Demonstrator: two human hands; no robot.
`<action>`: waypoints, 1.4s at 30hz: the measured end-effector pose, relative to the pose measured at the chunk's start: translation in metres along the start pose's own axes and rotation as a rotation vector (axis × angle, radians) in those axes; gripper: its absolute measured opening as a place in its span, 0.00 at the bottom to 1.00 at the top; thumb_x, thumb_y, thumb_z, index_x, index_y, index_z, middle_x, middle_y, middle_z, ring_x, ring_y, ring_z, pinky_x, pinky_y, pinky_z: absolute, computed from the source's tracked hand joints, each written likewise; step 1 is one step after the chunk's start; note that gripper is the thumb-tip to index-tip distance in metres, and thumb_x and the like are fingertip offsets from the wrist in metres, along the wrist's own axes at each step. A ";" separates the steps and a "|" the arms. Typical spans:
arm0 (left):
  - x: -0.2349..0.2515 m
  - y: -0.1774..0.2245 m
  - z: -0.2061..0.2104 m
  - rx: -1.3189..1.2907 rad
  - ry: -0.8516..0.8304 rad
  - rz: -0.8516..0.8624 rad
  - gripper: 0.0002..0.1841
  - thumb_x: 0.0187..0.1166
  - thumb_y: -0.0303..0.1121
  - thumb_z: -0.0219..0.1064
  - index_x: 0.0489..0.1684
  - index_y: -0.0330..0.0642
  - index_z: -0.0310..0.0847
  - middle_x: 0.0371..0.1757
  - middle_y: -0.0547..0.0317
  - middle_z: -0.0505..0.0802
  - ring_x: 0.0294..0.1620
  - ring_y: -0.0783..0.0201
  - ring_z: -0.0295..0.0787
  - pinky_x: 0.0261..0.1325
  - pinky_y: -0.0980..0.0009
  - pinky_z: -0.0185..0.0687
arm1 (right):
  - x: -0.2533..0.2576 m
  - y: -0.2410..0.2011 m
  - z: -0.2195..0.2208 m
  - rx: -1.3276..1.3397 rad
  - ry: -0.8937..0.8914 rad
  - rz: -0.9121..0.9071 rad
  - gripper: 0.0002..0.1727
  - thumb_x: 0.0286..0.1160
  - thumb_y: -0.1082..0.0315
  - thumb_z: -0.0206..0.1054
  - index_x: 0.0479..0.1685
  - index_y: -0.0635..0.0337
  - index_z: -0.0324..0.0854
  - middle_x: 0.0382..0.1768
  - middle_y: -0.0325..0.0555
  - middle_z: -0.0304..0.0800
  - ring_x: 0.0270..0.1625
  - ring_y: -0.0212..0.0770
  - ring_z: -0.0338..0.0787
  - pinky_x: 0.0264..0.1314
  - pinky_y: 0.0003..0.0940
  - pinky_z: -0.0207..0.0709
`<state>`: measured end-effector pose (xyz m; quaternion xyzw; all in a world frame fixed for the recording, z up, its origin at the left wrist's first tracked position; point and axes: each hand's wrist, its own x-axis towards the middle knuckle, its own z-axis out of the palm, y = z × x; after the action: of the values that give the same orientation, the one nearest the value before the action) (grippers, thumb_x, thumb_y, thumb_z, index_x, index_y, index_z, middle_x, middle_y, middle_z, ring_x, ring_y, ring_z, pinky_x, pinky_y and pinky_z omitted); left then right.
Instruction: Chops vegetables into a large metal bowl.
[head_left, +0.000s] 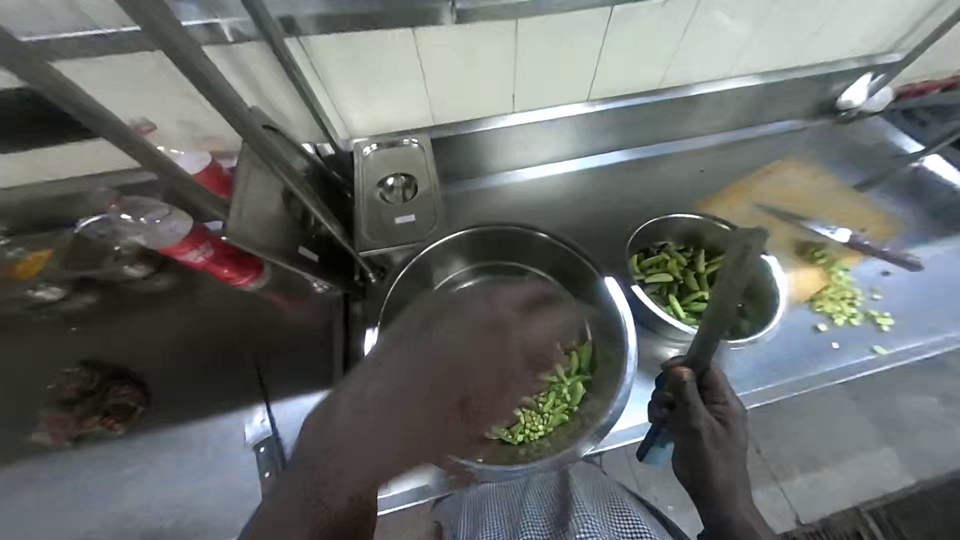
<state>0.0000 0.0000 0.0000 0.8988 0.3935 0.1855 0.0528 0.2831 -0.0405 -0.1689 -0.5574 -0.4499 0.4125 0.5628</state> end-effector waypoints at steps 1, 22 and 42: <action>0.005 -0.025 0.011 0.003 -0.104 -0.156 0.15 0.82 0.39 0.67 0.65 0.54 0.87 0.60 0.57 0.92 0.56 0.56 0.92 0.56 0.51 0.89 | 0.001 0.000 0.001 0.015 0.002 -0.001 0.10 0.88 0.57 0.58 0.51 0.51 0.80 0.24 0.35 0.76 0.19 0.31 0.76 0.22 0.25 0.78; -0.074 -0.081 0.145 -0.753 -0.023 -0.813 0.12 0.68 0.25 0.80 0.46 0.46 0.88 0.41 0.59 0.95 0.36 0.60 0.93 0.41 0.59 0.92 | 0.008 -0.001 0.020 -0.151 -0.284 0.030 0.17 0.83 0.49 0.63 0.51 0.52 0.83 0.25 0.40 0.80 0.18 0.36 0.77 0.19 0.31 0.76; -0.047 -0.008 0.156 -1.662 0.296 -0.651 0.21 0.71 0.27 0.75 0.66 0.41 0.87 0.52 0.45 0.93 0.47 0.59 0.92 0.53 0.64 0.91 | 0.005 -0.009 0.057 -0.433 -0.644 -0.301 0.22 0.74 0.39 0.70 0.35 0.49 0.85 0.20 0.29 0.79 0.22 0.25 0.79 0.26 0.28 0.77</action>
<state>0.0241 -0.0210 -0.1601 0.3822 0.3701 0.4994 0.6838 0.2285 -0.0212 -0.1611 -0.4333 -0.7558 0.3748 0.3173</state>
